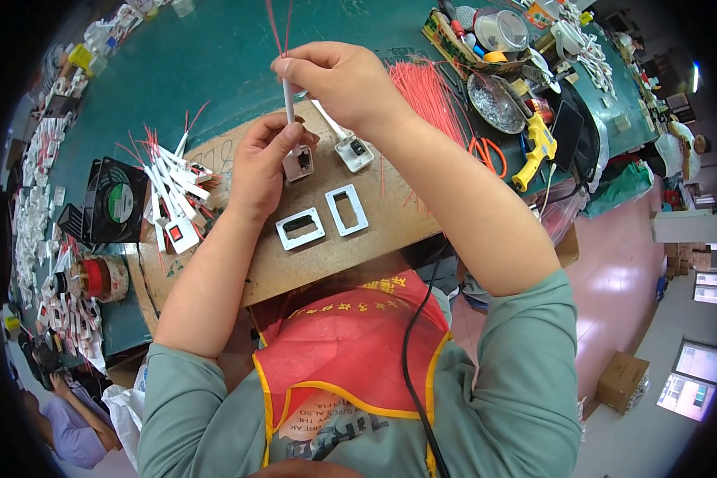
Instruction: Assembling electronic switches by inserting wires and tubing into plastic housings.
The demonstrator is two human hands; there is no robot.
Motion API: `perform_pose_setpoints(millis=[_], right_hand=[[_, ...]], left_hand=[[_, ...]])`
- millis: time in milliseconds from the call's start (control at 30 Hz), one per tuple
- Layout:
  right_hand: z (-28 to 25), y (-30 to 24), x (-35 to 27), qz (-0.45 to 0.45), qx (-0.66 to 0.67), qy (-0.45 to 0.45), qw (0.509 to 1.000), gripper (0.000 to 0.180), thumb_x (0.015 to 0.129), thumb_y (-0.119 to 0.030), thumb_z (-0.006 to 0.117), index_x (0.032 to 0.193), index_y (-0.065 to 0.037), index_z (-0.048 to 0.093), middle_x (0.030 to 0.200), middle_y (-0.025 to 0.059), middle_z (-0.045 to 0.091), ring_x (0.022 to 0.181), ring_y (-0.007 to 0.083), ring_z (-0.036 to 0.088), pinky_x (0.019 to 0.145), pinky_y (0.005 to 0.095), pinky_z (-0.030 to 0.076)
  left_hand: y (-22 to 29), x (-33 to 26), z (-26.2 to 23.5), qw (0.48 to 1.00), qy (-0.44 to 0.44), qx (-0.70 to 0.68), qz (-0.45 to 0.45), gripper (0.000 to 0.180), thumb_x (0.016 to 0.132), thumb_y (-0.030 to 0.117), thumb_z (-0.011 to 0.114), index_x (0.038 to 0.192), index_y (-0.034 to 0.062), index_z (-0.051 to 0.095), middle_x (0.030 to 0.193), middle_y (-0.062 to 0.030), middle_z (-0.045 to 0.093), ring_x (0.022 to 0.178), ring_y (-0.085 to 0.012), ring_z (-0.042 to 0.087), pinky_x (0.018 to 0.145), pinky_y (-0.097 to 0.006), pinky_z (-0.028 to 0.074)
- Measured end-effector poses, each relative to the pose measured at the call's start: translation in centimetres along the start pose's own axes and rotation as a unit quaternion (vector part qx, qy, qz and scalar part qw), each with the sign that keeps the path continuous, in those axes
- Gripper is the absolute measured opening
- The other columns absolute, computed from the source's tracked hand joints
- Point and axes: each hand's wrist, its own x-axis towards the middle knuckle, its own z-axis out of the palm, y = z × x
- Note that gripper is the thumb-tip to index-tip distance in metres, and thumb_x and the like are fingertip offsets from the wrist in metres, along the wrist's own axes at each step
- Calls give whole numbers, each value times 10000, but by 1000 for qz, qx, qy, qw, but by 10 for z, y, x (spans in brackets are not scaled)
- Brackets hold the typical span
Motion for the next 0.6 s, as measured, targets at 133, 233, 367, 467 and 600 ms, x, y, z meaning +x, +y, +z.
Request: perform_pose_setpoints(millis=[133, 233, 367, 467, 600], right_hand=[[7, 0, -10, -26, 12, 80, 996, 291, 855, -248, 662, 1000, 4, 680, 903, 80, 686, 844, 141, 628, 758, 261, 491], [7, 13, -28, -16, -231, 29, 973, 260, 833, -264, 661, 979, -50, 681, 896, 99, 679, 831, 201, 641, 749, 299, 499], [18, 27, -49, -88, -402, -48, 910, 201, 811, -271, 638, 920, -105, 666, 835, 98, 636, 801, 295, 626, 706, 411, 503], [26, 31, -51, -117, -428, -1, 896, 194, 805, -247, 664, 878, -68, 672, 796, 95, 630, 745, 261, 638, 653, 385, 507], [28, 36, -48, -147, -505, 8, 851, 138, 805, -221, 637, 825, -86, 661, 772, 83, 624, 709, 283, 635, 613, 407, 510]], left_hand=[[0, 3, -5, 997, 43, -57, -10, 233, 901, 175, 634, 1039, 9, 546, 873, -91, 654, 804, -155, 621, 683, -254, 494], [2, 6, -8, 993, 96, -63, 29, 223, 901, 173, 637, 1020, 18, 529, 871, -87, 636, 800, -150, 621, 655, -247, 496], [3, 6, -5, 989, 116, -80, 33, 216, 897, 161, 643, 1010, 19, 526, 886, -80, 620, 795, -137, 617, 661, -243, 500], [2, 6, -7, 990, 113, -77, 37, 220, 886, 147, 658, 1003, 22, 521, 900, -70, 610, 803, -135, 616, 674, -247, 508], [2, 6, -5, 989, 138, -42, 39, 234, 865, 148, 686, 994, 29, 531, 865, -51, 611, 765, -107, 580, 649, -230, 474]])
